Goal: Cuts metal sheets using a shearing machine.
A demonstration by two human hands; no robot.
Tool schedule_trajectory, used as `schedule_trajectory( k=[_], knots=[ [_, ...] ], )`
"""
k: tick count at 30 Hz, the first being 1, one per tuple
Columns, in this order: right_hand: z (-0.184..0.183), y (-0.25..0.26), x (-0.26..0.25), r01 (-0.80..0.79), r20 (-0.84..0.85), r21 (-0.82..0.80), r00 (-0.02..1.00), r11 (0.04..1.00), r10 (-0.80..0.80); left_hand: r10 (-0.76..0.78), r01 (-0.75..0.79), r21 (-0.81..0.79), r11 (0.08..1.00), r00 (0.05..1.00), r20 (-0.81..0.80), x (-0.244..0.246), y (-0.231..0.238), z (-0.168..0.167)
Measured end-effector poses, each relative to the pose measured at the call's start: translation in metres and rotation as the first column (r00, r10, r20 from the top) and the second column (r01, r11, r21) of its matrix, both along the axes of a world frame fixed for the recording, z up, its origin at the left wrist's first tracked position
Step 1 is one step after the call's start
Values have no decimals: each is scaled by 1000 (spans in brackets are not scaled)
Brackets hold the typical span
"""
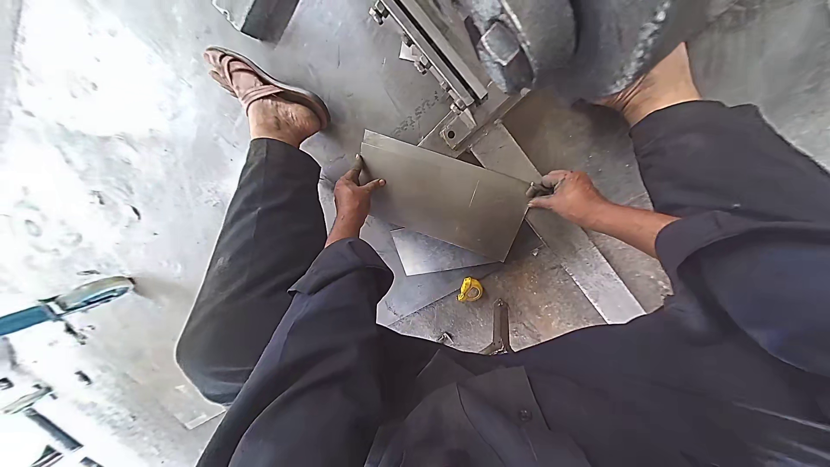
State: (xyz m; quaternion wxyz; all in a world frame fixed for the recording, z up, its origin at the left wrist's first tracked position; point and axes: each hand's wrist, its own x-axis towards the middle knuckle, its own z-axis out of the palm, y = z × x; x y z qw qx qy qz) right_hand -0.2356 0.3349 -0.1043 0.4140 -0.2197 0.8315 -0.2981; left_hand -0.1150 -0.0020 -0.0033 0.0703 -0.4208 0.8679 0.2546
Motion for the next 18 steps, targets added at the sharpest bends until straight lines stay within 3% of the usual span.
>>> schedule_trajectory(
  k=[1, 2, 3, 5, 9, 18],
  knots=[
    [-1, 0, 0, 6, -1, -11, 1000, 1000, -6, -13, 18, 101, 995, 998, -56, 16, -20, -30],
    [0, 0, -1, 9, 6, -8, 1000, 1000, -9, -9, 12, 221, 975, 1000, -14, 25, -43, -56],
    [2, 0, -1, -2, 18, 15, 1000, 1000, 2, 23, -11, 266, 964, 999, -41, 36, -62, -87],
    [11, -2, -4, -31, 31, 86, 999, 996, 29, 78, -51, 324, 945, 994, -71, 43, -78, -114],
    [-5, 4, -2, 1, 31, -32, 1000, 999, 0, 122, -87, 351, 932, 990, -78, 40, -78, -113],
    [-2, 4, -3, -10, 61, -23, 998, 1000, 12, 152, -114, 369, 922, 986, -74, 35, -72, -104]
  ],
)
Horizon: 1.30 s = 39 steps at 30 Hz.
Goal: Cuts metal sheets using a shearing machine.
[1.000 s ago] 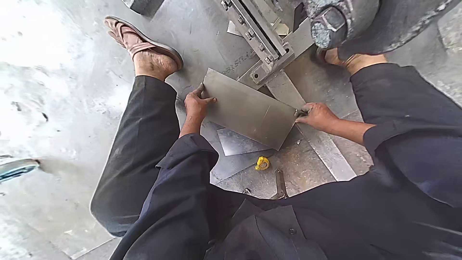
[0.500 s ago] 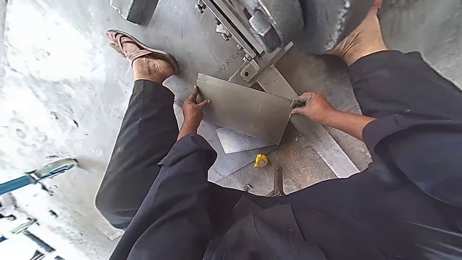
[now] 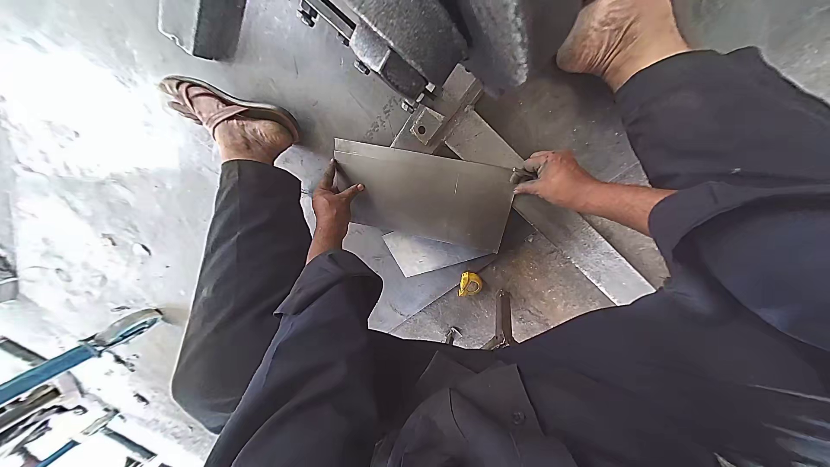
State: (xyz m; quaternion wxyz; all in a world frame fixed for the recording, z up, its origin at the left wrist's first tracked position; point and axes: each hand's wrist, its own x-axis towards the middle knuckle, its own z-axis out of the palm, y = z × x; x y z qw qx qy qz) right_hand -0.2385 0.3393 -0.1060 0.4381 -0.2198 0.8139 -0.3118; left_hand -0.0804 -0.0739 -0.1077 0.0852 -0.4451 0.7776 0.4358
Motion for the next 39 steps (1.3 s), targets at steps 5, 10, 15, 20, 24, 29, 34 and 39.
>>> schedule_trajectory(
  k=[5, 10, 15, 20, 24, 29, 34, 39],
  knots=[
    [2, 0, 1, -4, 0, 4, 1000, 1000, 4, 2, -1, -27, 1000, 999, 49, -2, -1, 1],
    [-1, 1, 2, -1, -38, -31, 999, 1000, 0, 16, -14, -38, 999, 998, 53, -6, 1, 5],
    [-3, 3, 2, -58, -68, -2, 996, 998, 58, -13, 15, -37, 999, 999, 51, -5, 2, 4],
    [-5, 5, 3, -57, -51, -40, 997, 998, 55, -29, 31, -28, 999, 998, 56, -1, -4, 0],
    [-4, 4, 4, -69, -56, -24, 996, 997, 68, -38, 40, -32, 999, 996, 75, 0, -4, 1],
    [0, 3, 1, -61, -28, -4, 998, 998, 60, -50, 54, -34, 998, 994, 98, -1, 0, 5],
    [3, 3, -2, -71, -1, 7, 998, 997, 71, -21, 21, 0, 1000, 998, 66, -1, 3, 5],
    [4, 3, -3, -77, 22, 10, 997, 997, 77, -22, 22, -10, 1000, 998, 64, 0, 6, 6]
  ],
)
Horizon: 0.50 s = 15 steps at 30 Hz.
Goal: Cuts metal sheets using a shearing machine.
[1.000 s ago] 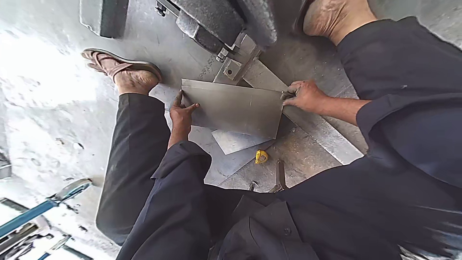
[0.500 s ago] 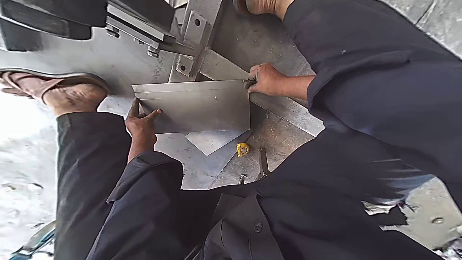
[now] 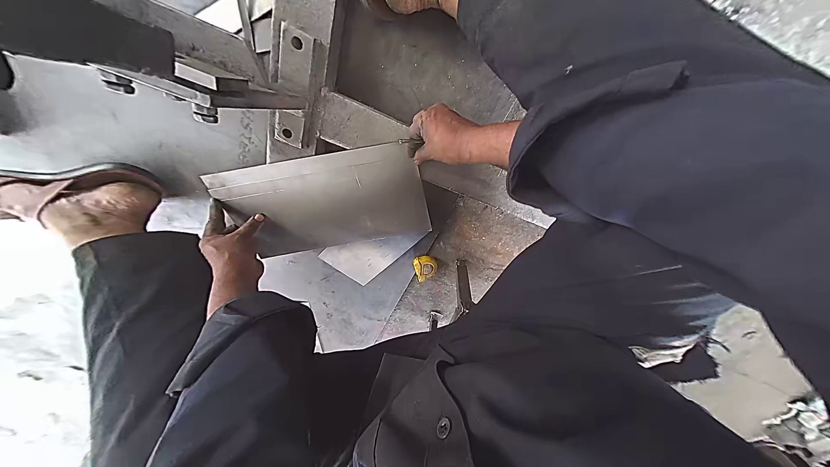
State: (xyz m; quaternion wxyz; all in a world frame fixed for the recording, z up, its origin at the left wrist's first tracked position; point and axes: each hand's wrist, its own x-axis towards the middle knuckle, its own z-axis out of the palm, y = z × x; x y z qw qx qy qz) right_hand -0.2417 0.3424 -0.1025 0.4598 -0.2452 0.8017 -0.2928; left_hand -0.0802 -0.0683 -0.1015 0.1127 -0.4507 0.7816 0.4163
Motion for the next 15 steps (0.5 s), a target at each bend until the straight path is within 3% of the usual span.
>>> schedule_trajectory(
  k=[15],
  knots=[
    [0, -2, -1, 32, 22, 25, 999, 999, -32, 23, -23, 5, 1000, 1000, -7, -1, 0, 0]
  ],
)
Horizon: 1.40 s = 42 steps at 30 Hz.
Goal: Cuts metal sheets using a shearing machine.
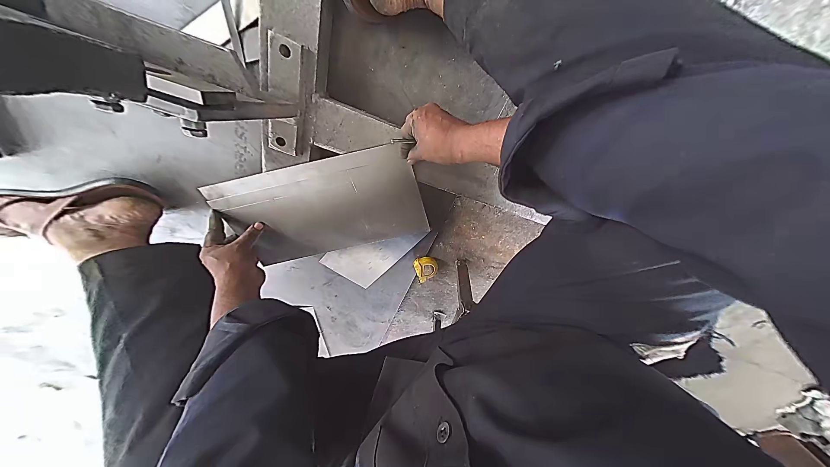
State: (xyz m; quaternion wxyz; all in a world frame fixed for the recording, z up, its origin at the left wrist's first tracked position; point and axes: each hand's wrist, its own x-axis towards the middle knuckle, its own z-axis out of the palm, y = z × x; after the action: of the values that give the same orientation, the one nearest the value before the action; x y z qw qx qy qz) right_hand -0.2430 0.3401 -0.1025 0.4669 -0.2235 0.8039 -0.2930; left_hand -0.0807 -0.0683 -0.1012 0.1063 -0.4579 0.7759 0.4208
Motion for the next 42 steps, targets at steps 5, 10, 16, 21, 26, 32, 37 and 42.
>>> schedule_trajectory(
  k=[5, 10, 16, 21, 26, 32, 37, 42],
  knots=[
    [2, -2, -1, -11, 0, 13, 1000, 1000, 11, 7, 2, -128, 992, 997, 71, -6, 16, 7],
    [17, -11, -5, -81, -15, 109, 996, 991, 83, -136, 121, -607, 786, 991, 21, 20, 65, 23],
    [59, -14, -5, -70, 23, 189, 997, 979, 67, 477, -533, 14, 846, 768, 427, -104, 347, 241],
    [69, -1, -7, -106, 1, 126, 994, 986, 107, 548, -537, 439, 721, 829, 114, 48, 185, 36],
    [16, -5, -4, -131, -239, 14, 962, 991, 131, 634, -690, 266, 673, 724, 272, 29, 173, 18],
    [8, -11, -12, -151, -135, 14, 979, 988, 151, 665, -715, 306, 628, 698, 266, 29, 171, 15],
    [-27, -24, -12, -167, -167, 35, 971, 985, 171, 678, -720, 295, 628, 692, 246, 33, 171, 12],
    [-21, -20, -13, -190, -182, 6, 965, 982, 188, 702, -732, 326, 598, 675, 228, 35, 172, 11]
  ],
)
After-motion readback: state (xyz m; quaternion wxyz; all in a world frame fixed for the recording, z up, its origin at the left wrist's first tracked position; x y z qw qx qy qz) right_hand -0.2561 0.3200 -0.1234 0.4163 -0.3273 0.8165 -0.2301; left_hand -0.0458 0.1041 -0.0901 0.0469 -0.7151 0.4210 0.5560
